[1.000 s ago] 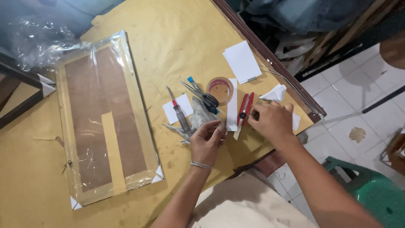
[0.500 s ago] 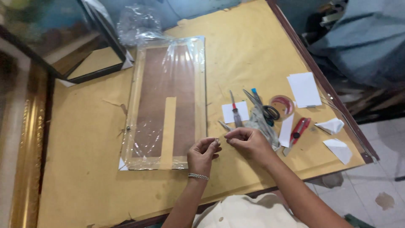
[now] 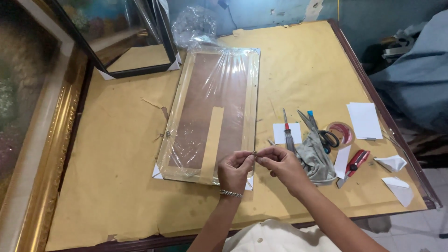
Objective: The person is preparing and attaching protective cardboard corners to a picture frame using scissors and tape.
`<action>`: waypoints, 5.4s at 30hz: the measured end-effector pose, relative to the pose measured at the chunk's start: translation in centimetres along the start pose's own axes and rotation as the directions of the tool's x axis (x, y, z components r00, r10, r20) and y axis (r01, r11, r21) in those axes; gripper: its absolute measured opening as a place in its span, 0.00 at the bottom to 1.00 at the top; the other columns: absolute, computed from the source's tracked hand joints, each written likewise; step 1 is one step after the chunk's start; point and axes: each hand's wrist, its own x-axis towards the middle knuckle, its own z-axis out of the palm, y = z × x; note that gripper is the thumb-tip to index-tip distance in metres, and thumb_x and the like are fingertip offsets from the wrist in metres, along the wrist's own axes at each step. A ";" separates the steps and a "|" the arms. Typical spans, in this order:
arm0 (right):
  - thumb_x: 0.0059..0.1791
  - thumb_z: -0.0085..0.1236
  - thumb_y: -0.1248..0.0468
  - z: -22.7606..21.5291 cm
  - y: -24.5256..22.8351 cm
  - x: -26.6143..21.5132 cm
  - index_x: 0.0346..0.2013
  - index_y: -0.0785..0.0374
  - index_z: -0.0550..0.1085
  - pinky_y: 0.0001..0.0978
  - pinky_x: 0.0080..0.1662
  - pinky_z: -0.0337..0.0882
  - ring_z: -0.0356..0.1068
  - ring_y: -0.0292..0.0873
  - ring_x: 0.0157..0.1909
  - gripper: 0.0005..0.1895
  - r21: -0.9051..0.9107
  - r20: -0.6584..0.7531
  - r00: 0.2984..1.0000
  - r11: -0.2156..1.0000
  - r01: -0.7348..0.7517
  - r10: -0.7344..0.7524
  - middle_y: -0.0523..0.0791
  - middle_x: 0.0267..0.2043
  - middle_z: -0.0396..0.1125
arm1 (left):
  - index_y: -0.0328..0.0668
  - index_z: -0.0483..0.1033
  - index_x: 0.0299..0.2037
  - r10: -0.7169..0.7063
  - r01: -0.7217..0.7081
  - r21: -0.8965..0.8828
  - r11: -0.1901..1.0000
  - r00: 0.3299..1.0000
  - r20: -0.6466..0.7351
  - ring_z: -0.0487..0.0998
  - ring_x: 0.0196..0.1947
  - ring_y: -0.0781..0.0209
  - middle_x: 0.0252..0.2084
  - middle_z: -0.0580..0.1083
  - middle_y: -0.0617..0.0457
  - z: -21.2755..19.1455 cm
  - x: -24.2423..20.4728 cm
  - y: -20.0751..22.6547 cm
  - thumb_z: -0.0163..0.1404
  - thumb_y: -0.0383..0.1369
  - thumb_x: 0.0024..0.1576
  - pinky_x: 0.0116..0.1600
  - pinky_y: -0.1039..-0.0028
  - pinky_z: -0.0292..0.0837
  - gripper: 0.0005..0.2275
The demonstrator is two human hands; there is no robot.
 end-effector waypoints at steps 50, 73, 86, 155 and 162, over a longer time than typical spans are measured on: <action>0.43 0.34 0.52 13.7 4.2 10.8 0.48 0.52 0.62 0.47 0.46 0.62 0.65 0.51 0.46 0.20 -0.796 0.476 0.844 0.287 0.533 -0.247 0.46 0.39 0.63 | 0.49 0.72 0.28 -0.252 0.154 -0.234 0.960 0.843 -0.476 0.74 0.25 0.63 0.28 0.72 0.56 -9.7 4.7 -5.4 0.52 0.32 0.44 0.24 0.79 0.69 0.03; 0.43 0.43 0.51 -6.0 -2.6 -0.4 0.49 0.44 0.68 0.42 0.51 0.65 0.65 0.52 0.49 0.20 -0.848 -0.178 0.980 0.519 -0.108 -0.088 0.50 0.43 0.68 | 0.66 0.74 0.24 -0.169 -0.003 0.758 0.652 0.974 0.149 0.75 0.21 0.76 0.18 0.73 0.70 1.5 14.3 -3.3 0.51 0.39 0.42 0.34 0.86 0.72 0.02; 0.43 0.49 0.64 -4.0 -7.0 -0.3 0.47 0.48 0.71 0.39 0.40 0.70 0.70 0.56 0.35 0.18 -0.930 0.078 0.967 0.332 0.158 -0.243 0.54 0.34 0.69 | 0.56 0.78 0.24 -0.294 0.077 0.723 0.686 0.939 0.179 0.76 0.19 0.71 0.18 0.74 0.59 1.4 15.4 -3.0 0.55 0.30 0.36 0.31 0.86 0.74 0.07; 0.39 0.48 0.67 -0.3 -9.2 8.1 0.26 0.52 0.75 0.38 0.34 0.72 0.71 0.48 0.33 0.08 -0.823 0.530 0.846 -0.273 0.498 -0.055 0.44 0.25 0.68 | 0.55 0.78 0.31 -0.414 0.144 0.748 0.648 0.891 0.186 0.77 0.26 0.69 0.19 0.74 0.60 1.1 13.9 -0.1 0.54 0.33 0.37 0.40 0.85 0.68 0.11; 0.43 0.47 0.61 1.1 -9.5 8.8 0.27 0.56 0.76 0.42 0.32 0.72 0.71 0.49 0.29 0.09 -0.885 0.433 0.898 -0.223 0.408 -0.078 0.47 0.22 0.69 | 0.57 0.78 0.28 -0.393 0.110 0.769 0.630 0.899 0.194 0.77 0.26 0.68 0.17 0.74 0.61 1.8 16.3 -3.2 0.56 0.33 0.35 0.39 0.82 0.72 0.10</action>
